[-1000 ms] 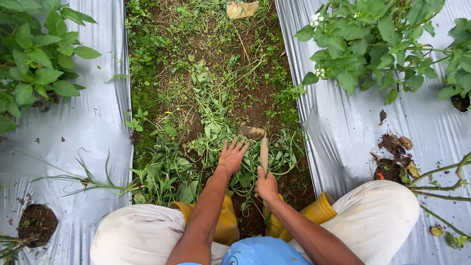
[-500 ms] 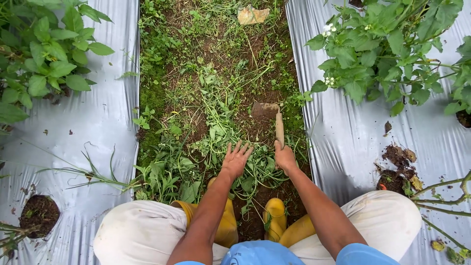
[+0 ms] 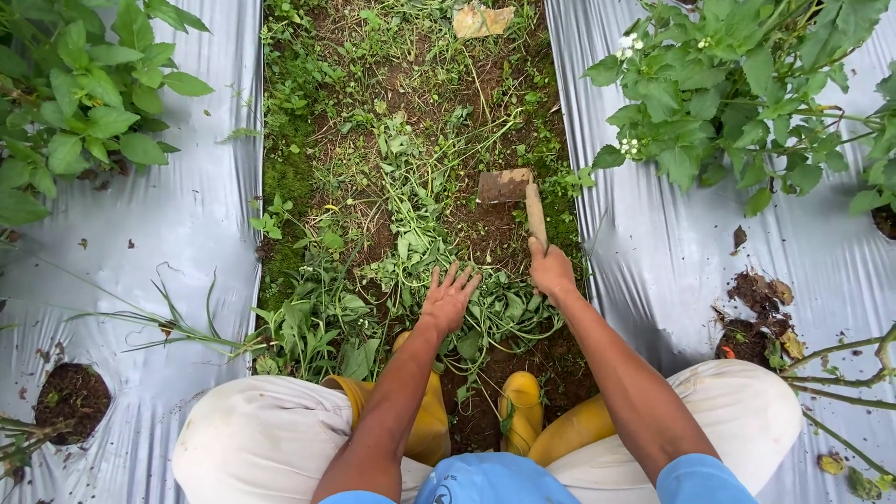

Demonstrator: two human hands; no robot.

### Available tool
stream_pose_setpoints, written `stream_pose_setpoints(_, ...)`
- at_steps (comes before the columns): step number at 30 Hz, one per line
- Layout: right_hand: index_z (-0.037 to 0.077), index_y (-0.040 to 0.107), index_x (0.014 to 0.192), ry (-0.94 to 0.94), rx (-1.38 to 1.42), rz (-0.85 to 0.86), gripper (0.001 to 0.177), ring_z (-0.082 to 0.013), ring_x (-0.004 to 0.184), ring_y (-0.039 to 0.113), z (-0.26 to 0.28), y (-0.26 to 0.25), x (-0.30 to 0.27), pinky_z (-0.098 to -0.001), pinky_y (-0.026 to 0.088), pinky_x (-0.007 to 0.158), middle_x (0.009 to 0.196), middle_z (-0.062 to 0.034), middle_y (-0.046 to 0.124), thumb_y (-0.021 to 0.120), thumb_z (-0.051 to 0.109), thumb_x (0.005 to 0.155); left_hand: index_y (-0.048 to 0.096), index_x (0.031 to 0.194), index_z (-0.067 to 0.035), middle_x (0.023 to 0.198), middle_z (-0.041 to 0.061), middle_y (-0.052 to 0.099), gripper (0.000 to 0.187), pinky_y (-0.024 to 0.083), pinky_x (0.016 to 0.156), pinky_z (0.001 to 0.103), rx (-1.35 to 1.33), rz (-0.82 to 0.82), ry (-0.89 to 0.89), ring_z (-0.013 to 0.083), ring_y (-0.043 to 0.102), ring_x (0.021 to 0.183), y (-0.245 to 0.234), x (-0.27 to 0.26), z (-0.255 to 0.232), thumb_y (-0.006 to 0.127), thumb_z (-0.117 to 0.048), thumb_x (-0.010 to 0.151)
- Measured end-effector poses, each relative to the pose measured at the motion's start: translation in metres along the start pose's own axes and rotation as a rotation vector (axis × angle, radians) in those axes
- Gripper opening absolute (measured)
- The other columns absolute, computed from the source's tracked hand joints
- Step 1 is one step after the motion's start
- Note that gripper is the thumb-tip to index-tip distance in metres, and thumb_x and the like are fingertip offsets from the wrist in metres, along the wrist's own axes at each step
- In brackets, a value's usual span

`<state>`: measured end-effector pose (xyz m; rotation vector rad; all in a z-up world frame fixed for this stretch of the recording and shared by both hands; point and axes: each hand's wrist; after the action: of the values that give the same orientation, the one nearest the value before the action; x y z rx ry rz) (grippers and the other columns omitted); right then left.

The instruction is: Removing plants by hand and using a small hoe to clear soil between planting rows.

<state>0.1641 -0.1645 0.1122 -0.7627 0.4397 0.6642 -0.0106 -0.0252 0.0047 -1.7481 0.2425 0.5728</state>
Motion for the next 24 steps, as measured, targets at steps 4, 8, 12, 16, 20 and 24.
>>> stream_pose_setpoints(4, -0.013, 0.046, 0.132, -0.064, 0.070, -0.121, 0.065, -0.0221, 0.067, 0.069, 0.011, 0.002, 0.009, -0.0388, 0.065, 0.055, 0.088, -0.0219, 0.063, 0.030, 0.047, 0.115, 0.020, 0.166, -0.023, 0.172, 0.004, 0.023, 0.099, 0.009, 0.128, 0.063, -0.005, -0.006, -0.005, 0.0354, 0.012, 0.160, -0.001, -0.002, -0.001, 0.076, -0.019, 0.083)
stream_pose_setpoints(8, -0.011, 0.049, 0.126, 0.009, 0.081, -0.056, 0.066, -0.0213, 0.058, 0.068, -0.050, 0.024, 0.024, -0.0380, 0.064, 0.052, 0.081, -0.0176, 0.064, 0.028, 0.050, 0.114, 0.018, 0.166, -0.024, 0.173, 0.003, 0.021, 0.099, 0.008, 0.128, 0.063, -0.011, 0.008, -0.002, 0.0346, 0.009, 0.160, -0.007, -0.003, -0.001, 0.073, -0.016, 0.084)
stream_pose_setpoints(12, -0.011, 0.045, 0.133, 0.107, -0.010, 0.041, 0.073, -0.0208, 0.059, 0.070, -0.068, 0.023, 0.037, -0.0376, 0.066, 0.053, 0.083, -0.0186, 0.068, 0.031, 0.057, 0.111, 0.019, 0.166, -0.025, 0.173, 0.003, 0.021, 0.099, 0.008, 0.128, 0.062, -0.016, 0.017, -0.009, 0.0341, 0.009, 0.161, -0.010, -0.005, -0.002, 0.072, -0.015, 0.083)
stream_pose_setpoints(16, -0.018, 0.037, 0.145, 0.096, 0.053, 0.088, 0.076, -0.0240, 0.066, 0.068, -0.059, -0.007, 0.067, -0.0386, 0.063, 0.051, 0.089, -0.0260, 0.066, 0.033, 0.051, 0.113, 0.018, 0.167, -0.024, 0.173, 0.002, 0.019, 0.102, 0.007, 0.128, 0.062, 0.007, 0.013, -0.012, 0.0344, 0.007, 0.161, -0.012, 0.004, 0.000, 0.075, -0.018, 0.083)
stream_pose_setpoints(20, -0.013, 0.042, 0.138, 0.111, -0.028, 0.047, 0.074, -0.0226, 0.061, 0.068, -0.075, 0.016, 0.042, -0.0385, 0.065, 0.051, 0.083, -0.0204, 0.067, 0.032, 0.055, 0.111, 0.019, 0.166, -0.025, 0.173, 0.003, 0.020, 0.100, 0.008, 0.128, 0.062, 0.005, 0.018, -0.011, 0.0341, 0.009, 0.161, -0.003, -0.007, -0.006, 0.073, -0.017, 0.083)
stream_pose_setpoints(24, -0.009, 0.052, 0.125, 0.095, -0.010, -0.063, 0.068, -0.0226, 0.053, 0.068, -0.088, 0.062, 0.005, -0.0408, 0.061, 0.052, 0.078, -0.0186, 0.069, 0.031, 0.054, 0.111, 0.012, 0.167, -0.025, 0.175, 0.002, 0.009, 0.104, 0.004, 0.129, 0.061, 0.015, 0.084, 0.000, 0.0346, 0.002, 0.161, -0.014, -0.007, -0.001, 0.076, -0.032, 0.085)
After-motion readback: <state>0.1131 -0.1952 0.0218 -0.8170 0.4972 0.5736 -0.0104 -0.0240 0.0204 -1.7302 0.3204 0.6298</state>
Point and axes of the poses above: each hand's wrist, its own x-axis towards the middle knuckle, its own y-axis out of the palm, z = x × y
